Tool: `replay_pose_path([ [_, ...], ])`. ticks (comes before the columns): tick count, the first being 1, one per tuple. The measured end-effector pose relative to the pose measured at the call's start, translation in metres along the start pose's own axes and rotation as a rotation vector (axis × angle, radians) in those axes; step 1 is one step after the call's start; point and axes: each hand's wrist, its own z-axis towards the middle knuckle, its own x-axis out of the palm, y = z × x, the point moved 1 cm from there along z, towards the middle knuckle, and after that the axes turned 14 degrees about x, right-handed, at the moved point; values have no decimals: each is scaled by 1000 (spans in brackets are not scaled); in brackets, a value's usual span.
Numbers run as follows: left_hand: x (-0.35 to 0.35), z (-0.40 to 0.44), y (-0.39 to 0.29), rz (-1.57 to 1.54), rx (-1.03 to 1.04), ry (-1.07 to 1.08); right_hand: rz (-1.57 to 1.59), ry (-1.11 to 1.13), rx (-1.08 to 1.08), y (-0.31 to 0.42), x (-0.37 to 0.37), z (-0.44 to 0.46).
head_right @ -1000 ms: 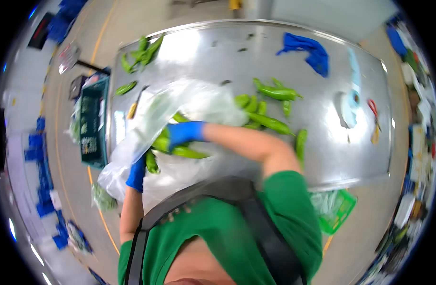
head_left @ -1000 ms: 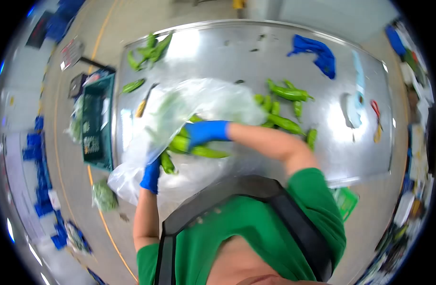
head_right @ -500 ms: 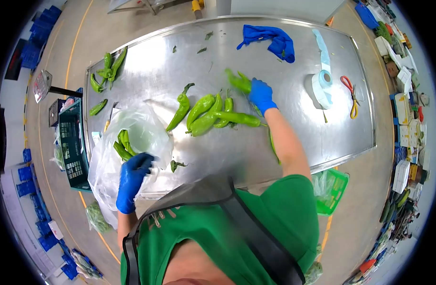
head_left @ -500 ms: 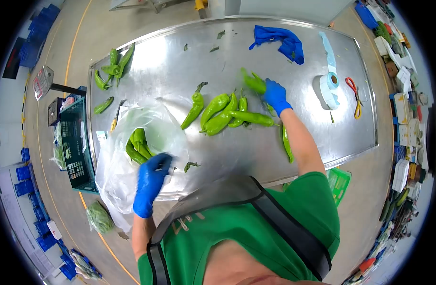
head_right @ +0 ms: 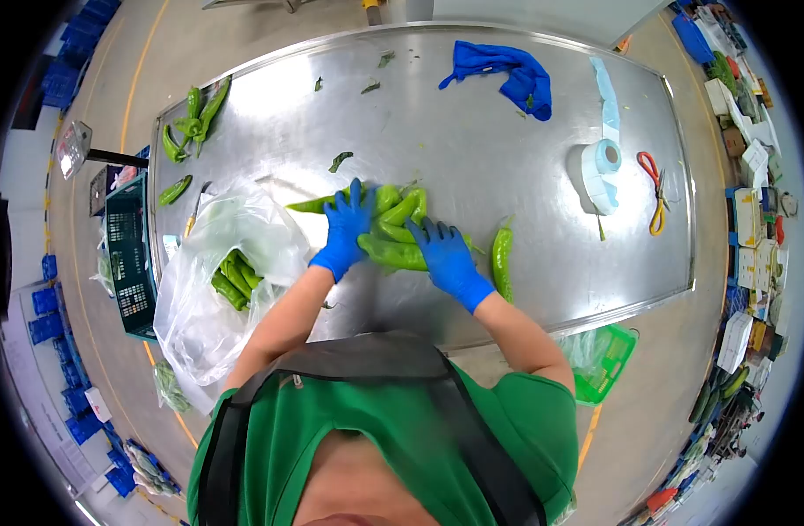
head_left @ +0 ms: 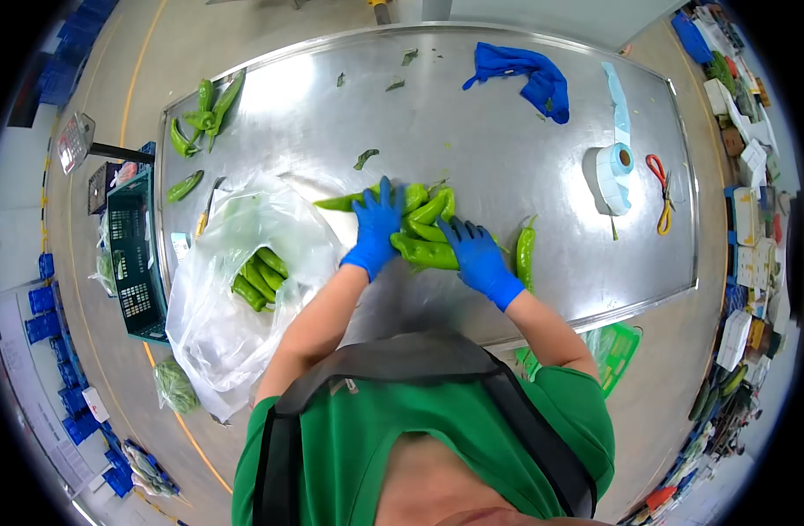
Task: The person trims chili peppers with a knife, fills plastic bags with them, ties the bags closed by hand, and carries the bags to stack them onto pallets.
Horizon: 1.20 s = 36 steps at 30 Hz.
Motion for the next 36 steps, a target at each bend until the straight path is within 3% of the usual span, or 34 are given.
replay_pose_path([
  [2, -22, 9, 31, -142, -72, 155, -279, -184, -69, 6, 11, -8],
  [3, -36, 15, 41, -216, -105, 229, -266, -106, -26, 6, 19, -7],
  [5, -32, 19, 43, -286, -112, 197, -254, 46, 50, 2, 29, -6],
  [8, -24, 12, 40, -356, -127, 114, -170, -12, -60, -3, 21, -5],
  [10, -26, 5, 30, -492, -189, 77, 19, 79, 5, -8, 4, -10],
  [12, -45, -2, 25, -666, -192, 8, 234, -19, -2, -2, -30, -28],
  [13, -57, -8, 22, -711, -128, -173, 317, 21, 108, 6, -56, -39],
  [14, -77, -14, 22, -846, -131, -180, 395, 63, 226, 8, -71, -48],
  [15, -95, -17, 22, -986, -116, -196, 561, 25, 174, -5, -68, -53],
  [17, -103, -29, 19, -1580, -89, -171, 800, 232, 175, 18, -99, -58],
  [19, -159, -71, 26, -1940, -143, -282, 1022, 297, 165, 23, -95, -55],
  [20, -176, -99, 31, -2123, -165, -338, 1545, 464, 409, 67, -122, -54],
  [22, -179, -160, 51, -2403, -155, -476, 1535, 822, 91, 111, -144, -45],
  [24, -179, -223, 66, -2708, -330, -618, 1109, 880, -292, 148, -151, -16],
  [25, -181, -249, 68, -2835, -452, -694, 702, 742, -485, 168, -153, 3],
  [26, -169, -275, 67, -2779, -697, -802, 726, 927, -339, 194, -145, 9],
  [27, -163, -292, 69, -2787, -748, -796, 743, 1106, -185, 221, -130, 16],
  [29, -154, -320, 70, -2810, -865, -765, 571, 1322, -81, 257, -75, 40],
  [31, -139, -319, 87, -2941, -965, -952, 646, 1474, 116, 294, -58, 58],
  [35, -94, -311, 128, -2972, -739, -1118, 801, 1274, 175, 349, -15, 105],
  [36, -82, -313, 131, -2964, -702, -1167, 744, 979, 131, 352, 2, 119],
])
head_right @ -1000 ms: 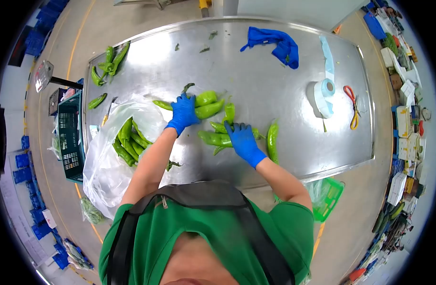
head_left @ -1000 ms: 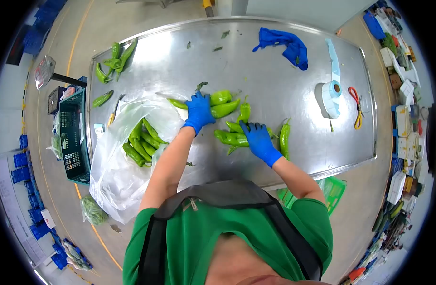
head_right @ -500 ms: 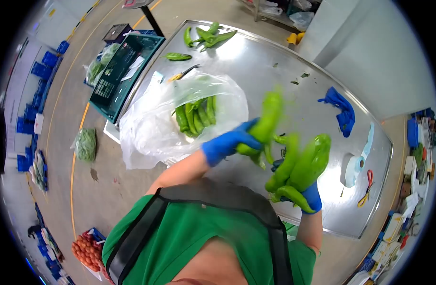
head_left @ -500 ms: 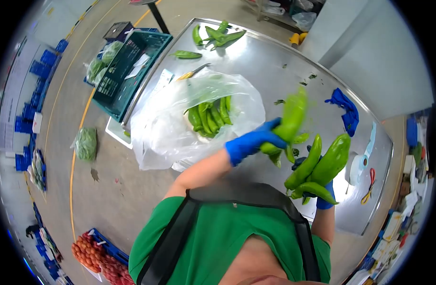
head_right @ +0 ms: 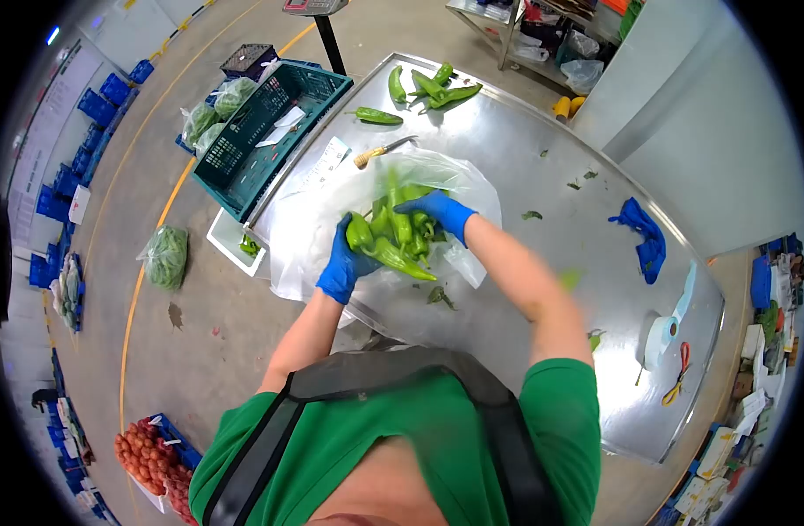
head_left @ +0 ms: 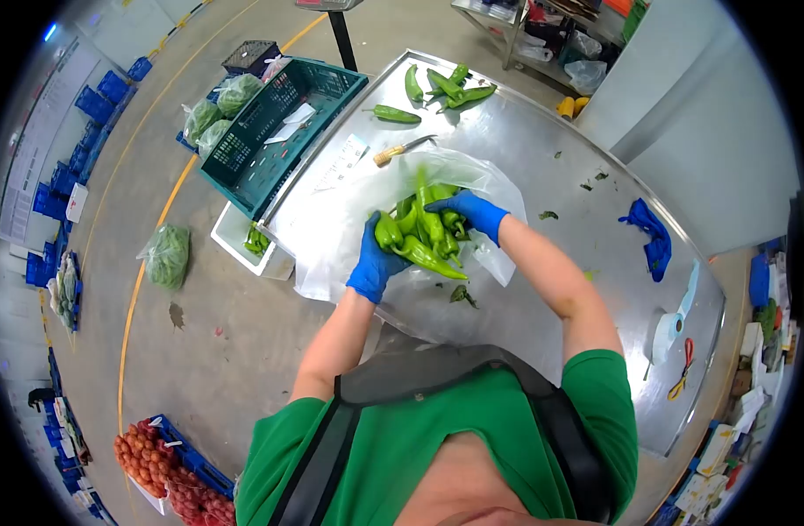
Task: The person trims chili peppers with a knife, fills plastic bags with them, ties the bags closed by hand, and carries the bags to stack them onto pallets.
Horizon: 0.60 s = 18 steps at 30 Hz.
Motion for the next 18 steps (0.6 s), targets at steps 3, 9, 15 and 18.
replay_pose_path([
  [3, -25, 11, -8, -38, 161, 13, -513, -420, -581, -20, -10, 45],
  [9, -66, 0, -18, 101, -13, -144, -385, -286, -237, 146, 5, -13],
  [15, -30, -11, -35, 512, -119, -141, -1032, -872, -53, 144, 44, 249],
  [18, -20, 1, -50, 582, -49, -264, -1106, -856, -40, 129, 47, 289],
])
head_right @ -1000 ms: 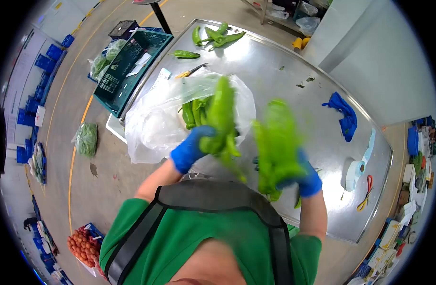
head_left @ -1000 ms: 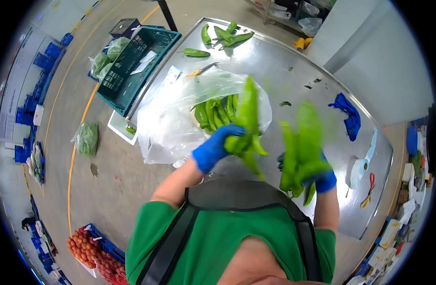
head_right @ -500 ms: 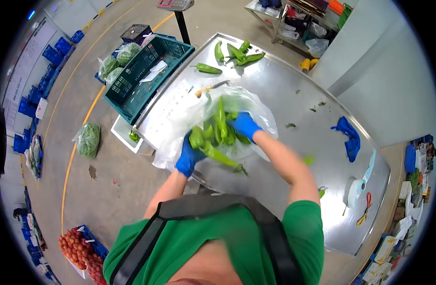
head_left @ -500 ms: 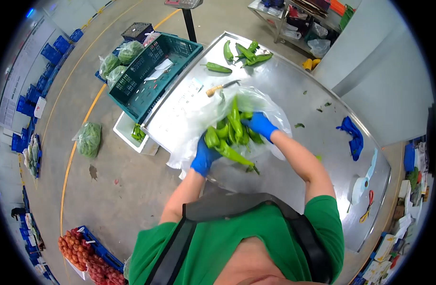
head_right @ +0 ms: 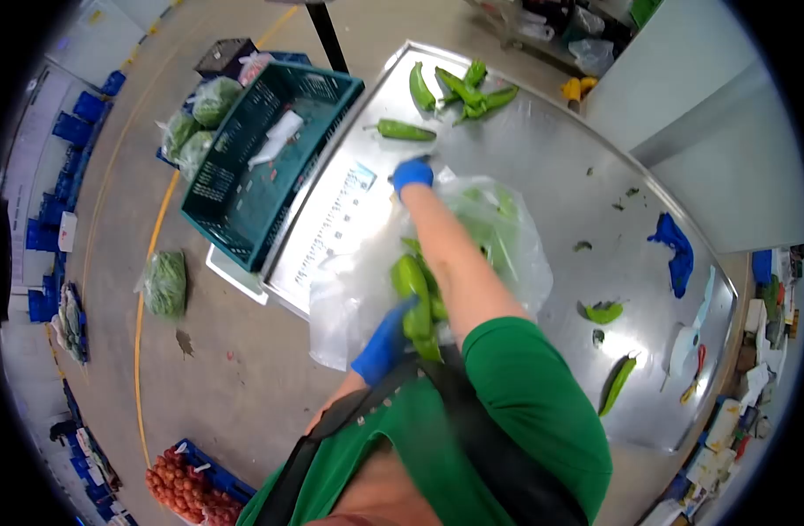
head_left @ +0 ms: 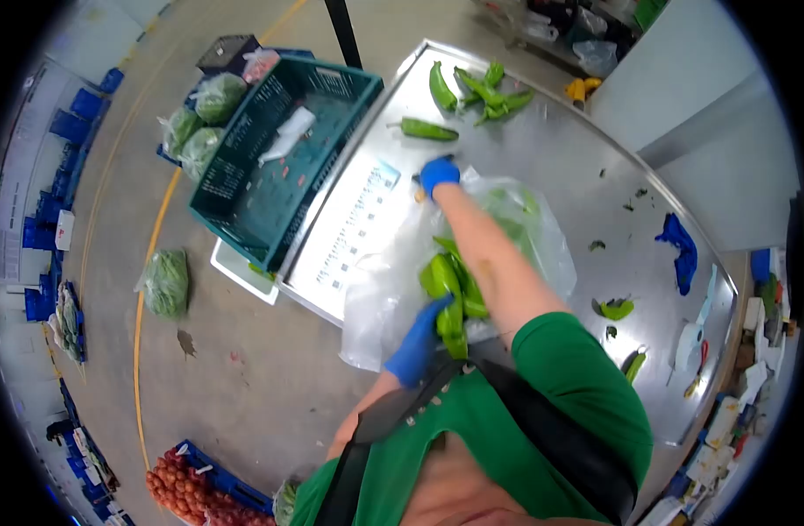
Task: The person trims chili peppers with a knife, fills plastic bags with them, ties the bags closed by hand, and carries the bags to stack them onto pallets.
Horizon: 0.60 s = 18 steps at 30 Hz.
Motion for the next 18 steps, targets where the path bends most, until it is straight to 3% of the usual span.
replay_pose_path([
  [1, -1, 4, -5, -81, -46, -57, 154, 187, -44, -12, -12, 8],
  [3, -13, 28, -5, -76, 64, -62, 235, 146, -12, -39, -28, 19],
  [5, -28, 40, -3, 197, 226, 42, 825, 450, 98, -75, -94, -17],
  [7, -45, 52, -2, 107, 70, 186, 1150, 392, -9, -116, -152, -67],
  [9, -37, 52, -21, -40, 37, 212, 1425, 529, -198, -165, -160, -115],
  [11, -29, 60, -36, -261, -37, 213, 1393, 798, -373, -189, -158, -174],
  [13, -25, 70, -45, -141, -100, 168, 1403, 1032, -318, -193, -117, -211],
  [15, -40, 100, -33, -15, 50, 169, 1379, 914, -333, -183, -69, -220],
  [17, -35, 104, -33, 122, 129, 175, 977, 301, -381, -179, -44, -200],
  [18, -30, 97, -36, 193, 129, 174, 945, 279, -281, -184, -55, -195],
])
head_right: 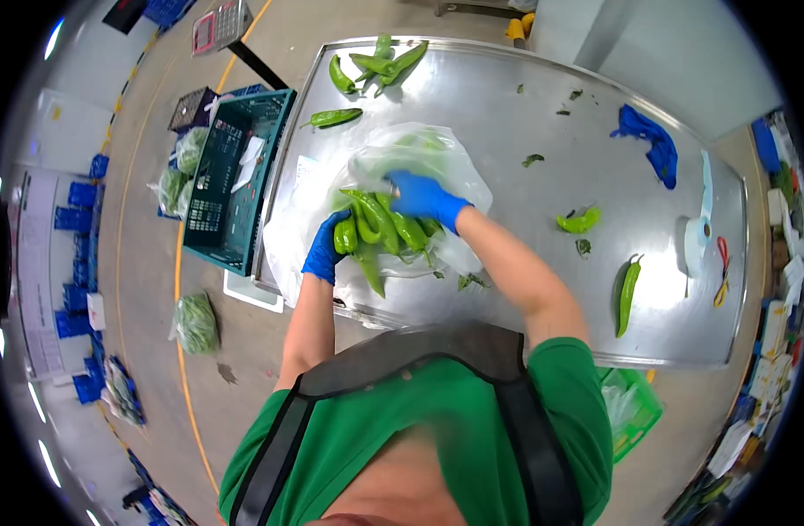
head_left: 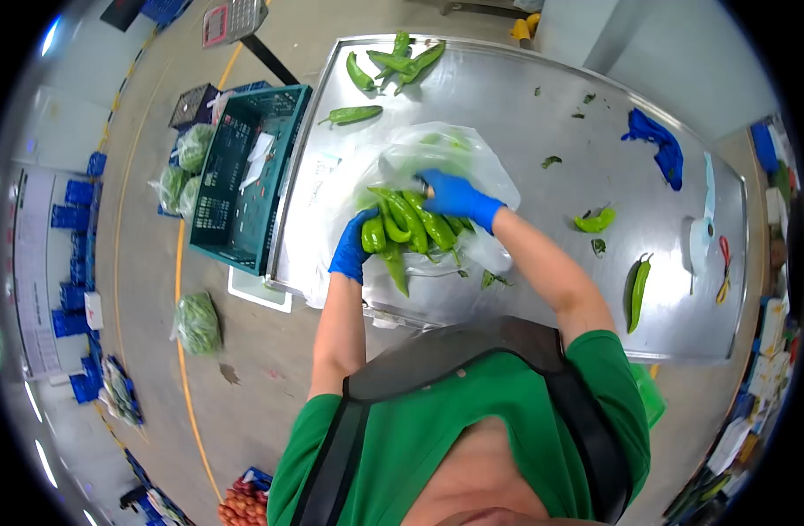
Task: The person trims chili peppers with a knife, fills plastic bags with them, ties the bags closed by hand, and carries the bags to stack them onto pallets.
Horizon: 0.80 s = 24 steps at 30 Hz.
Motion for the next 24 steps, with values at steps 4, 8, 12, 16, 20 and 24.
replay_pose_path([
  [4, 16, -56, -18, 194, -79, 76, 145, -380, 9, -27, -34, 29],
  [8, 46, -94, -34, 457, 14, 292, 591, -51, 144, -3, -35, -5],
  [12, 75, -79, -24, 472, 126, 357, 690, -2, 183, 18, 1, -61],
  [16, 104, -41, -17, 717, 255, 133, 803, -300, 65, -19, 11, -54],
  [20, 156, -76, -16, 2049, 1171, -166, 987, -296, 105, -31, -37, -105],
  [24, 136, -121, 66, 1660, 380, 301, 1026, -170, -20, -42, -33, -172],
])
